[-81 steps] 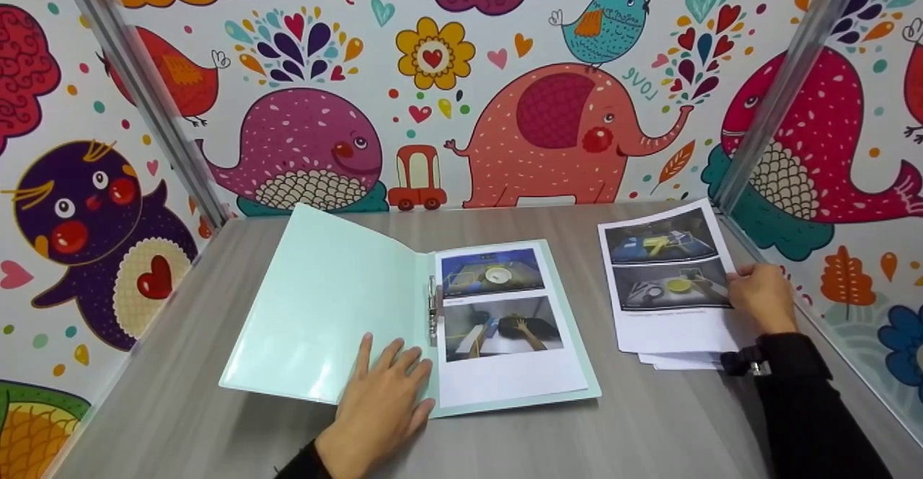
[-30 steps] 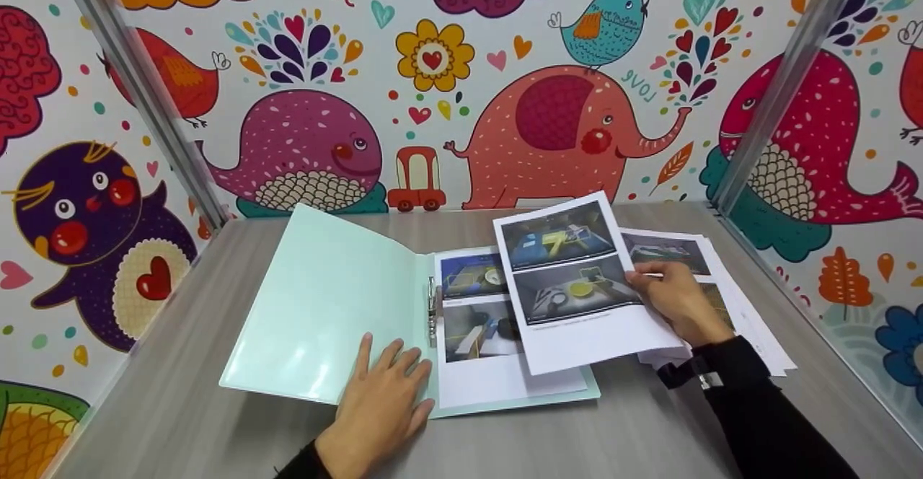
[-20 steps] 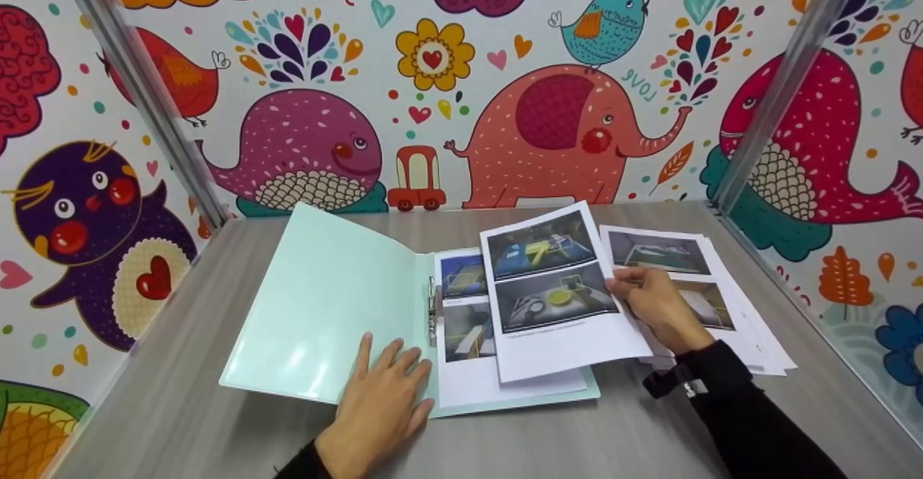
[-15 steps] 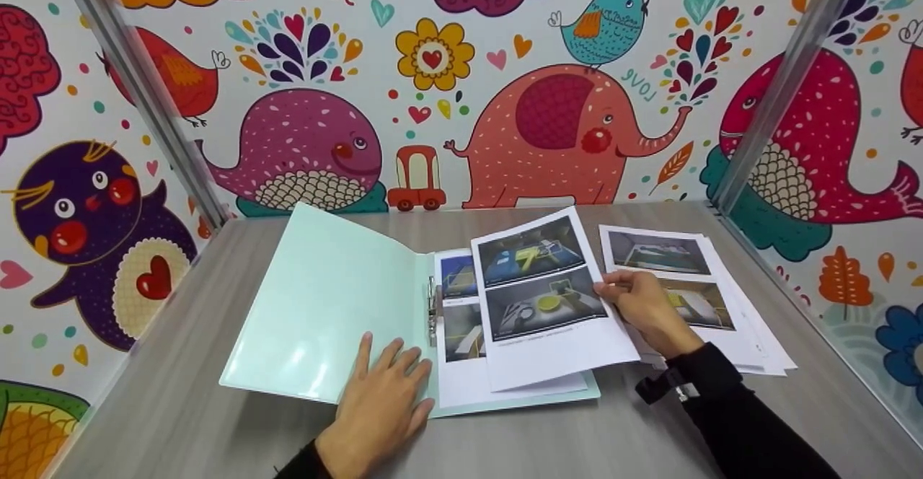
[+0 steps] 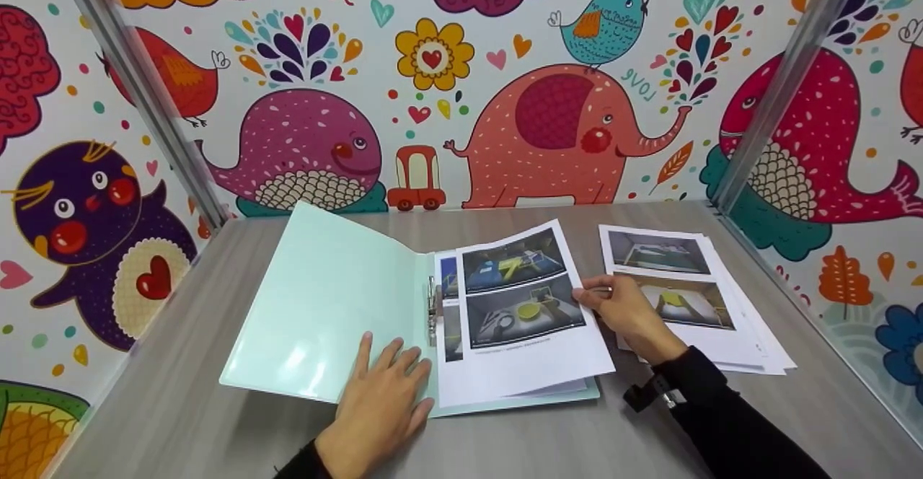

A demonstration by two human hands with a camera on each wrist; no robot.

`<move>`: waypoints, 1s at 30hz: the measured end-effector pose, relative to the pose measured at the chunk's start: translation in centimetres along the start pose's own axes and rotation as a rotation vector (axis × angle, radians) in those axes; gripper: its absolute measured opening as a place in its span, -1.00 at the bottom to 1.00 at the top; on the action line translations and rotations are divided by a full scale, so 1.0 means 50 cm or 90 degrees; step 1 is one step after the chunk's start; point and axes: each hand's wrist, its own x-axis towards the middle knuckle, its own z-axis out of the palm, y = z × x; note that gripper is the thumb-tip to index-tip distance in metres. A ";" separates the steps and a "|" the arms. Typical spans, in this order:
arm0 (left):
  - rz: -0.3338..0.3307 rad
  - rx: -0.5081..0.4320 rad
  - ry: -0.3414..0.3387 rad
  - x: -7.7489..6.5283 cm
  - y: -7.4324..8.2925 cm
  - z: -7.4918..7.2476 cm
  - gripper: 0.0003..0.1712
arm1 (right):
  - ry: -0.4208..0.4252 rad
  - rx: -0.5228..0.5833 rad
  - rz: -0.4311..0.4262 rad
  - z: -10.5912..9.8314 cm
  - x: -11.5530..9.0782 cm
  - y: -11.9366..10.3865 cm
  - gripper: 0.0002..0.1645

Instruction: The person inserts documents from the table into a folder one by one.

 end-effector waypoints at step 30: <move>-0.008 -0.025 -0.014 0.002 0.002 -0.006 -0.43 | -0.040 -0.042 -0.074 0.046 -0.007 -0.002 -0.40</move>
